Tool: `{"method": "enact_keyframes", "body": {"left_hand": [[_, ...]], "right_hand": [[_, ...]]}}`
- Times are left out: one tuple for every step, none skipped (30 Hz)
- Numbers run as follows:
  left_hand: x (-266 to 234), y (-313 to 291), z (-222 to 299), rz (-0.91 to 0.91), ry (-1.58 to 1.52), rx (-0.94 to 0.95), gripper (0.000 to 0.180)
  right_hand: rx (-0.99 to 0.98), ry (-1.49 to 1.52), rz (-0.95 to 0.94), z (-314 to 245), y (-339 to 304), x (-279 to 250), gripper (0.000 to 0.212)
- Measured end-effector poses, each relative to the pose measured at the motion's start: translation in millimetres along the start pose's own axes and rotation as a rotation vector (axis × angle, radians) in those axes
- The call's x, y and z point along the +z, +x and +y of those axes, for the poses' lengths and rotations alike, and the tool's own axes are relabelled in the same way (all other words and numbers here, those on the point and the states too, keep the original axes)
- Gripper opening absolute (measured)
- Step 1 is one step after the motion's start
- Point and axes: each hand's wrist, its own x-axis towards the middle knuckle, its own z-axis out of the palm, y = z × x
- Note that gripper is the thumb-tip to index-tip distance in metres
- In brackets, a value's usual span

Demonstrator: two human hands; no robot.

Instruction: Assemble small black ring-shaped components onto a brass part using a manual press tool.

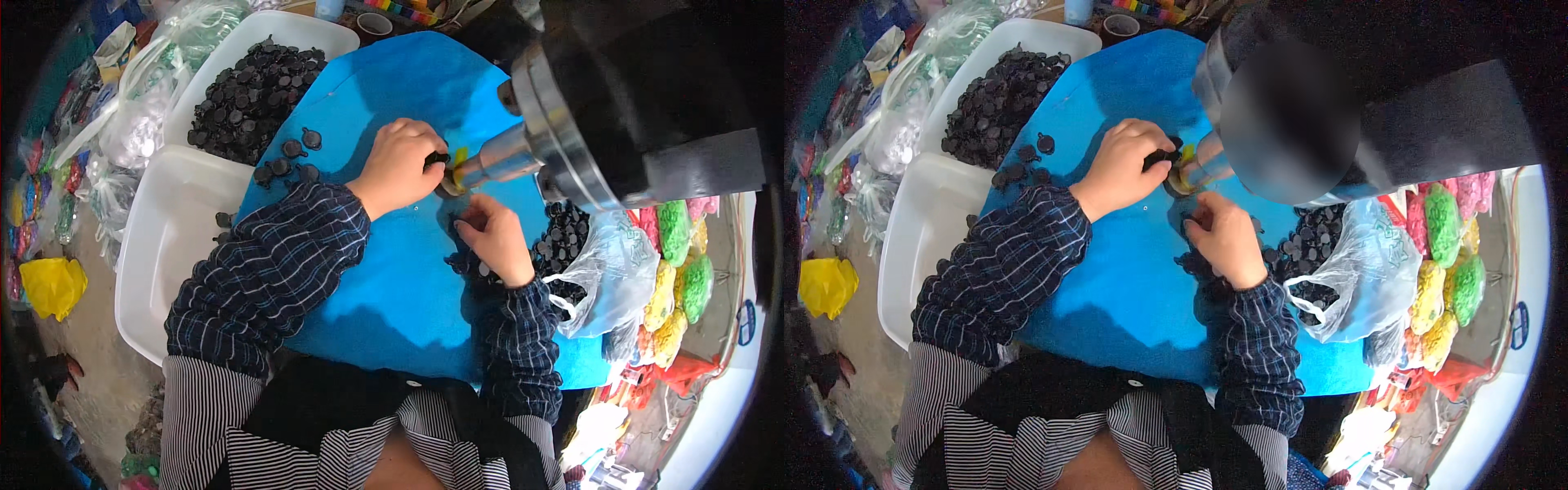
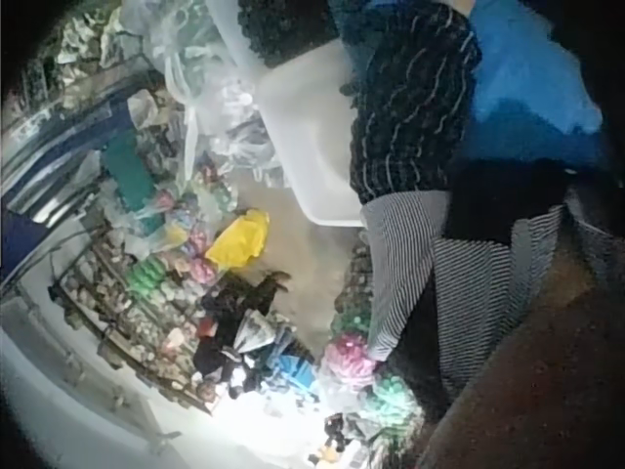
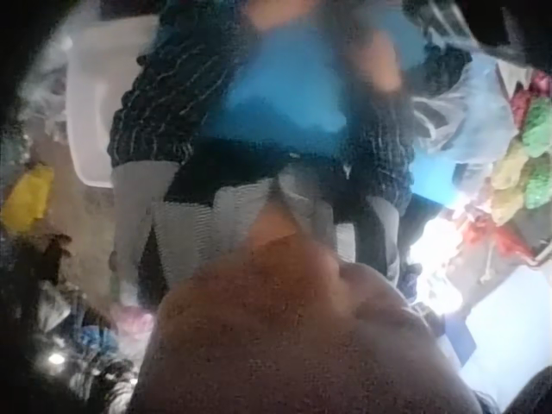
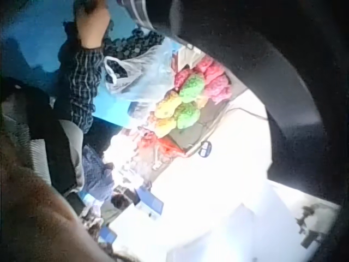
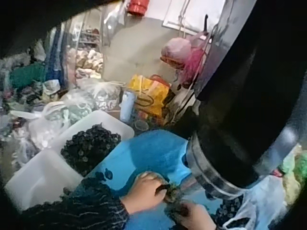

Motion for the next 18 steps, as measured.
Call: {"method": "enact_keyframes", "body": {"left_hand": [[1,-1,1,-0.016,0.0,0.021,0.023],[1,0,0,-0.016,0.001,0.02,0.023],[0,2,0,-0.053,-0.022,0.024,0.024],[-1,3,0,-0.09,-0.044,0.027,0.025],[0,3,2,-0.093,-0.047,0.029,0.025],[0,4,4,-0.088,-0.065,0.064,0.027],[-1,3,5,-0.079,-0.075,0.093,0.029],[-1,3,6,-0.077,-0.069,0.092,0.029],[4,1,6,-0.091,-0.038,0.165,0.031],[8,0,6,-0.106,-0.007,0.239,0.034],[11,-1,5,-0.106,0.036,0.227,0.032],[10,1,5,-0.106,0.035,0.227,0.032],[7,4,2,-0.095,0.025,0.161,0.03],[5,6,2,-0.084,0.015,0.095,0.028],[4,3,1,-0.024,0.019,0.014,0.024],[2,2,-2,-0.023,0.022,0.013,0.024],[1,2,-4,0.017,0.038,0.004,0.024],[2,3,-3,0.054,0.048,-0.002,0.024]], "right_hand": [[-0.052,-0.06,0.015,4,0,1,0.028],[-0.105,-0.12,0.03,8,0,3,0.028],[-0.124,-0.144,0.047,9,-1,3,0.024],[-0.12,-0.144,0.05,14,-1,3,0.024],[-0.079,0.065,0.086,24,0,1,0.021],[-0.038,0.275,0.125,30,2,-3,0.019],[0.021,0.37,0.17,27,6,-8,0.015],[-0.006,0.608,0.161,49,13,-9,0.019],[-0.006,0.712,0.179,50,16,-11,0.022],[-0.007,0.816,0.197,50,18,-12,0.025],[-0.006,0.815,0.195,50,22,-8,0.025],[-0.072,0.88,0.189,50,25,-3,0.027],[-0.138,0.944,0.183,49,28,1,0.029],[-0.138,0.943,0.182,47,31,6,0.029],[-0.135,0.897,0.186,39,34,11,0.028],[-0.133,0.851,0.189,35,37,14,0.027],[-0.173,0.791,0.224,42,42,21,0.026],[-0.171,0.789,0.227,40,44,22,0.026]]}}
